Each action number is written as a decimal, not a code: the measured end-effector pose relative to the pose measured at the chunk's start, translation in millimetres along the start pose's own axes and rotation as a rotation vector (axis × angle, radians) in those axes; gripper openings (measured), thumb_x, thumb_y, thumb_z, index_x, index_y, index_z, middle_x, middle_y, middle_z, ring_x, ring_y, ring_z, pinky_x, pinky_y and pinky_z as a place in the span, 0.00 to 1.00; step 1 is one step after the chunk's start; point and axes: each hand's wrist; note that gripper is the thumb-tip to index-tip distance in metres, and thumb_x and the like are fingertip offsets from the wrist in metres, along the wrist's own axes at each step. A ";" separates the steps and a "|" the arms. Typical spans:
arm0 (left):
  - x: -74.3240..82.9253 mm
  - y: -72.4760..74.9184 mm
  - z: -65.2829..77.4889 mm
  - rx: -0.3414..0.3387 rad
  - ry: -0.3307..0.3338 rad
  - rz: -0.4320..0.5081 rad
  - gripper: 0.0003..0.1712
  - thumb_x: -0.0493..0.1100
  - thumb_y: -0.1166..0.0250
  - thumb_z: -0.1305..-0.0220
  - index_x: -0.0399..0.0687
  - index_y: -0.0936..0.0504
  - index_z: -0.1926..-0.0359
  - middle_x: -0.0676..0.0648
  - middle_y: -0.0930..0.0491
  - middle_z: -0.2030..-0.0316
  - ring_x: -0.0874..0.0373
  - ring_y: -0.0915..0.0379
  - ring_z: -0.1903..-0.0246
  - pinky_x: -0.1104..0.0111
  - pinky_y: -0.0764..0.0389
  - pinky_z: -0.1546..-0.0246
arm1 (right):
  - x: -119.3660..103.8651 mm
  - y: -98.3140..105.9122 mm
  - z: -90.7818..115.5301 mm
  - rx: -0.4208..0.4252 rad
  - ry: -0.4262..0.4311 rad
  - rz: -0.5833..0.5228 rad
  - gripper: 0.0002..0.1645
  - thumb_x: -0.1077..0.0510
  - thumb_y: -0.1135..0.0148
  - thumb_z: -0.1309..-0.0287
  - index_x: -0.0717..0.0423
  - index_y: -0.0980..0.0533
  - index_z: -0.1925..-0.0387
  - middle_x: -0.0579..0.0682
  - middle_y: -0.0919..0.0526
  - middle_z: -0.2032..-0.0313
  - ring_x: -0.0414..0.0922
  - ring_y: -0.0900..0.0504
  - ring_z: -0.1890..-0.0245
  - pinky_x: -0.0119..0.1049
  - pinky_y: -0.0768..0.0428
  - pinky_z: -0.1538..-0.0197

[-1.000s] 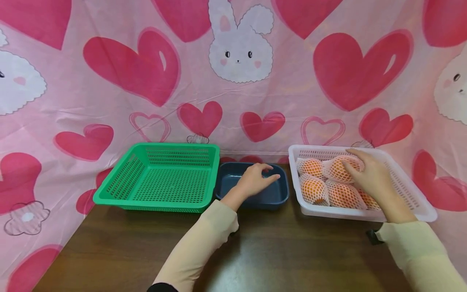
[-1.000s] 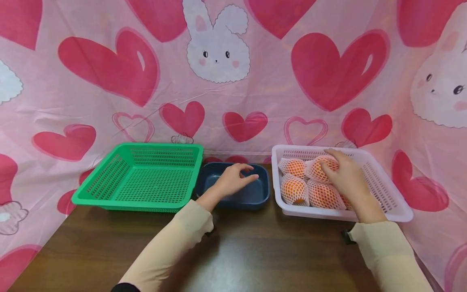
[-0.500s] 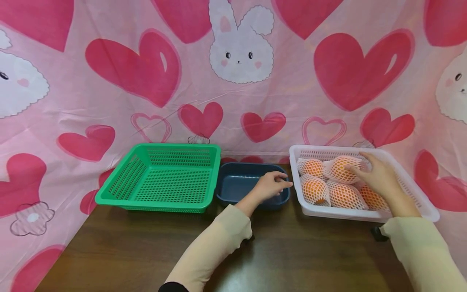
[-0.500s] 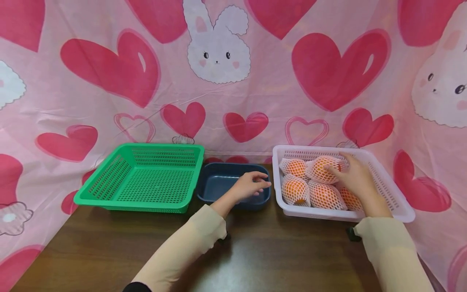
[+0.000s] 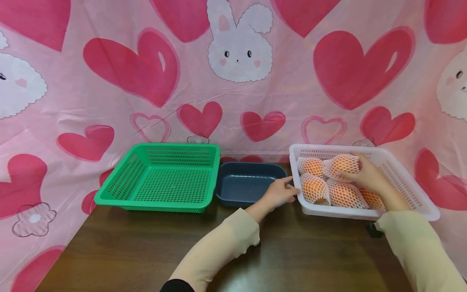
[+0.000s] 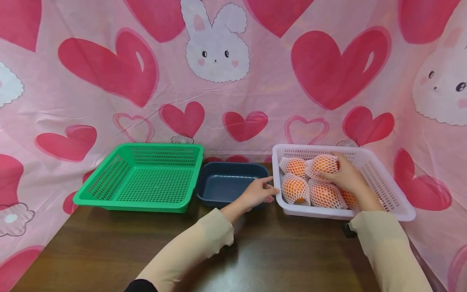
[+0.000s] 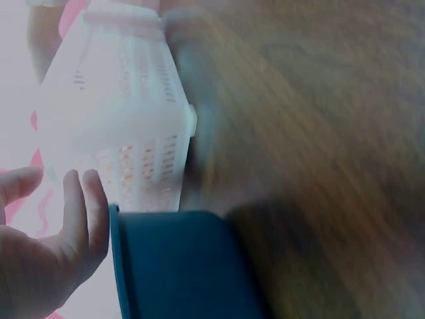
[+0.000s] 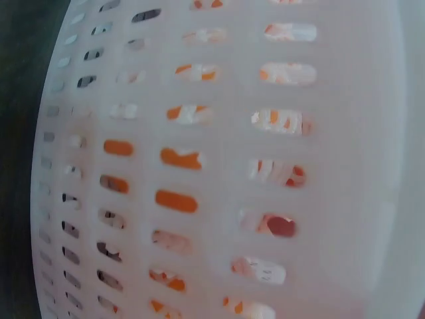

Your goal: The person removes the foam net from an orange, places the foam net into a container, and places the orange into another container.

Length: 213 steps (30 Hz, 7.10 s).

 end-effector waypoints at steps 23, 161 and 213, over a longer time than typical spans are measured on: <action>3.7 -14.5 2.6 0.039 0.094 0.312 0.38 0.27 0.35 0.33 0.38 0.35 0.24 0.47 0.17 0.61 0.59 0.21 0.68 0.65 0.14 0.61 | 0.3 -2.2 6.4 0.073 0.047 -0.043 0.55 0.51 0.27 0.37 0.74 0.50 0.26 0.80 0.39 0.36 0.77 0.38 0.37 0.76 0.39 0.40; -74.1 131.0 126.4 -0.332 0.078 -0.064 0.33 0.26 0.26 0.47 0.32 0.25 0.38 0.44 0.17 0.52 0.57 0.23 0.55 0.69 0.21 0.54 | -118.9 -198.9 102.9 -0.297 0.657 -0.290 0.53 0.52 0.16 0.53 0.60 0.33 0.29 0.59 0.23 0.38 0.45 0.24 0.41 0.36 0.25 0.40; -71.0 126.7 121.1 -0.297 -0.106 -0.347 0.40 0.36 0.19 0.50 0.41 0.25 0.35 0.47 0.21 0.44 0.52 0.22 0.47 0.60 0.21 0.45 | -119.6 -184.6 85.4 -0.469 0.538 -0.524 0.38 0.61 0.21 0.46 0.67 0.27 0.37 0.65 0.25 0.40 0.37 0.21 0.47 0.37 0.15 0.54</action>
Point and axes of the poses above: each hand's wrist, its own z-axis away from the middle knuckle, its own y-axis out of the back of the hand, x = y × z
